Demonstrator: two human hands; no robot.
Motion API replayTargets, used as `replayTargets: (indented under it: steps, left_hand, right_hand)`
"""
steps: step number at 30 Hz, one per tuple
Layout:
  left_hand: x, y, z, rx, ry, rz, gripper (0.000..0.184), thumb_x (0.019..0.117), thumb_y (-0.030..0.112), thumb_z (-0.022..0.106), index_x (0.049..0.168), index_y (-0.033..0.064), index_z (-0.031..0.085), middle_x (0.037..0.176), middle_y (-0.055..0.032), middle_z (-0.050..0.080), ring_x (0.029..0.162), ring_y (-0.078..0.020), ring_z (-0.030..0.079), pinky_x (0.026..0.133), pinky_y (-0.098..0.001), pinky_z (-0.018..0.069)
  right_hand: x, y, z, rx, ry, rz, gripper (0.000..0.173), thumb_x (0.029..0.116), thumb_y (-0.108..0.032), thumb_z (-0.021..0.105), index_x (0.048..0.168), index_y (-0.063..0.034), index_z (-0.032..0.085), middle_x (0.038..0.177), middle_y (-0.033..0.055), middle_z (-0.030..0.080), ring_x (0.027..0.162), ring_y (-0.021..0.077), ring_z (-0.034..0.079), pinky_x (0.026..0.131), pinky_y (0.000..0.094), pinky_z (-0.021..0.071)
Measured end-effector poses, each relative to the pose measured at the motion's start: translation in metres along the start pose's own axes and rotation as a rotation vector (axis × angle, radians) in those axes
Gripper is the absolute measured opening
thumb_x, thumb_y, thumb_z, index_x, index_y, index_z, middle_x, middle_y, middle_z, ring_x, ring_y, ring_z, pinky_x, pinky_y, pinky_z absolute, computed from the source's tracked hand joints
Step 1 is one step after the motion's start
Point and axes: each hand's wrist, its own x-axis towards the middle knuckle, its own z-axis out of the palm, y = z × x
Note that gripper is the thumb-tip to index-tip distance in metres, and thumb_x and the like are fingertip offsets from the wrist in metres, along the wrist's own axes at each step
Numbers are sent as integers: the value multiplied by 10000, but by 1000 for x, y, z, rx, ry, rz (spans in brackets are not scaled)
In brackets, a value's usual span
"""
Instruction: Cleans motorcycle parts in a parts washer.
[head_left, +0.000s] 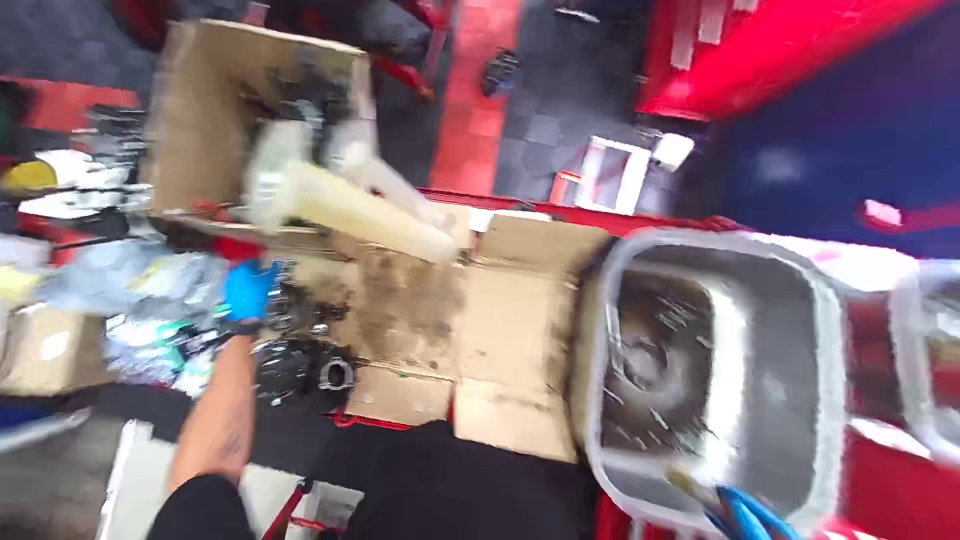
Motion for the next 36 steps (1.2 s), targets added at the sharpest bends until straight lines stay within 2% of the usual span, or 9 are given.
replayTargets:
  steps: [7, 11, 14, 20, 25, 27, 31, 34, 36]
  left_hand:
    - [-146, 81, 59, -215, -280, 465, 541, 1029, 466, 540, 1322, 24, 646, 1262, -259, 662, 1163, -382, 651, 1036, -599, 473]
    - [-226, 177, 115, -345, -523, 630, 459, 1033, 396, 564, 1327, 55, 654, 1292, -144, 680, 1163, -211, 674, 1033, -424, 536]
    - [-286, 251, 150, -345, -676, 742, 458, 1030, 388, 570, 1340, 59, 643, 1282, -112, 687, 1159, -172, 673, 1033, -396, 541]
    - [-387, 367, 245, -210, -821, 719, 526, 1006, 382, 616, 1427, 70, 566, 1338, -130, 649, 1095, -220, 691, 987, -435, 556]
    - [-354, 472, 303, 61, -474, 739, 641, 988, 358, 637, 1503, 17, 466, 1513, -235, 488, 1367, -376, 516, 1148, -548, 406]
    - [-324, 507, 328, 200, -354, 731, 641, 982, 342, 641, 1494, -2, 468, 1504, -262, 485, 1372, -425, 499, 1135, -599, 403]
    - [-289, 539, 370, 467, -412, 642, 575, 1008, 378, 591, 1434, -4, 533, 1411, -268, 570, 1330, -429, 544, 1095, -631, 423]
    - [-283, 552, 390, 566, -439, 637, 532, 1008, 394, 594, 1382, 14, 592, 1415, -250, 571, 1326, -423, 548, 1092, -634, 428]
    - [-283, 560, 397, 614, -425, 661, 461, 1024, 364, 573, 1337, 31, 631, 1382, -241, 603, 1303, -428, 567, 1076, -646, 436]
  right_hand:
    - [47, 46, -16, 117, 64, 72, 246, 1022, -121, 598, 1189, 31, 696, 1149, 126, 739, 988, 202, 737, 865, 379, 637]
    - [83, 68, -22, 57, -21, 99, 236, 1033, -156, 590, 1166, -10, 719, 1125, 90, 746, 969, 156, 736, 872, 344, 628]
    - [105, 80, -29, 75, -63, 47, 235, 1026, -170, 604, 1161, -22, 728, 1115, 76, 751, 982, 143, 735, 892, 340, 627]
    - [139, 112, -52, 108, -129, -7, 245, 1014, -187, 617, 1170, -45, 742, 1108, 62, 760, 991, 108, 727, 921, 319, 604]
    - [192, 117, -76, 43, -245, -73, 277, 1015, -223, 602, 1199, -70, 742, 1107, 64, 760, 998, 92, 712, 933, 317, 570]
    - [228, 113, -75, -13, -248, -105, 317, 1033, -258, 564, 1236, -79, 730, 1133, 89, 754, 1040, 140, 712, 960, 363, 561]
    - [292, 113, -47, -280, -215, -230, 394, 1042, -201, 491, 1371, -55, 650, 1348, 156, 673, 1260, 281, 644, 1094, 472, 486]
    - [297, 119, -39, -423, -400, -150, 375, 997, -132, 540, 1349, -55, 641, 1279, 200, 676, 1164, 373, 663, 994, 583, 510]
    - [293, 123, -41, -411, -434, -168, 392, 999, -114, 525, 1371, -59, 634, 1319, 185, 667, 1184, 357, 664, 1010, 559, 513]
